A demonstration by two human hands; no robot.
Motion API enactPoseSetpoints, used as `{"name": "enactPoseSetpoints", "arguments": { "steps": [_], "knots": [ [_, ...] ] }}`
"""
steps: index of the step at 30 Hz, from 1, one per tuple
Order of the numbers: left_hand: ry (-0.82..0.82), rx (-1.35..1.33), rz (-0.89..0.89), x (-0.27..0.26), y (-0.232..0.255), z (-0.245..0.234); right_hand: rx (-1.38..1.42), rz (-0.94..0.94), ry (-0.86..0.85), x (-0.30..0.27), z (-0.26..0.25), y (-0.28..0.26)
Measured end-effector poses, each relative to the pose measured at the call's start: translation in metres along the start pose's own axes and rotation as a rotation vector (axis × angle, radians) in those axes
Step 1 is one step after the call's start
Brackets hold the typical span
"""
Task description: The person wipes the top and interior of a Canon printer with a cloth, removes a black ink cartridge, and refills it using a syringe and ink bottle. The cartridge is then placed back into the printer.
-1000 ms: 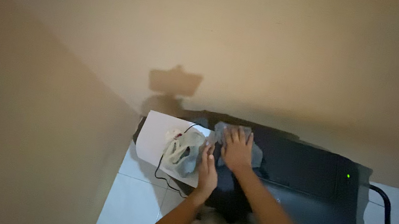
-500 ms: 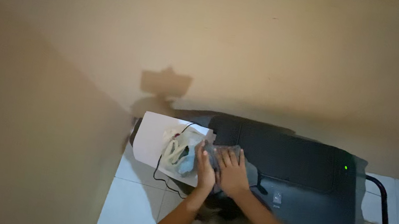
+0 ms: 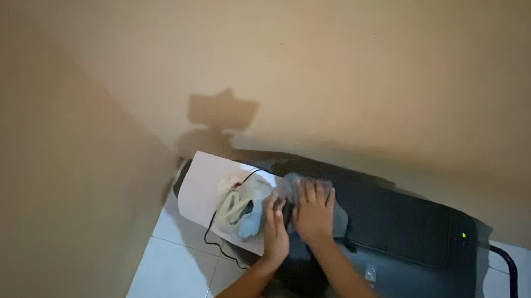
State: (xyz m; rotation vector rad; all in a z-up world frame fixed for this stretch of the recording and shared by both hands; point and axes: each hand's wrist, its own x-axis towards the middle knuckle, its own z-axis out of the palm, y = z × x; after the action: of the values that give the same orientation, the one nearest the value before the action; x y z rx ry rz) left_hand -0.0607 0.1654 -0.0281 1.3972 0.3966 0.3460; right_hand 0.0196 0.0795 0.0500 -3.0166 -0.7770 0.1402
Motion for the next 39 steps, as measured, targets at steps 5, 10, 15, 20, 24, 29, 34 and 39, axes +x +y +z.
{"name": "enactPoseSetpoints", "arguments": {
  "steps": [5,10,15,20,24,29,34,39],
  "knots": [
    [-0.004,0.143,-0.024,-0.003,0.007,0.002,0.029,-0.075,0.005,-0.042,0.008,-0.011],
    [0.016,0.251,0.115,-0.006,0.0,0.001,0.081,-0.058,0.071,-0.025,0.013,-0.009],
    [0.003,0.126,-0.002,0.005,-0.018,0.0,0.105,-0.062,0.173,-0.026,0.015,-0.01],
    [0.026,0.194,0.079,0.024,-0.02,0.001,0.166,-0.169,0.016,-0.088,0.012,-0.004],
    [-0.134,0.783,-0.021,0.031,0.006,0.018,0.203,-0.133,-0.17,-0.122,0.007,0.016],
    [-0.397,0.982,0.283,0.018,0.033,0.057,0.2,0.068,-0.137,-0.154,0.007,0.06],
    [-0.483,0.976,0.332,0.001,0.037,0.064,0.145,0.362,0.139,-0.188,0.006,0.115],
    [-0.495,1.013,0.385,-0.002,0.033,0.065,0.207,0.63,0.377,-0.174,0.011,0.12]
  ]
}}
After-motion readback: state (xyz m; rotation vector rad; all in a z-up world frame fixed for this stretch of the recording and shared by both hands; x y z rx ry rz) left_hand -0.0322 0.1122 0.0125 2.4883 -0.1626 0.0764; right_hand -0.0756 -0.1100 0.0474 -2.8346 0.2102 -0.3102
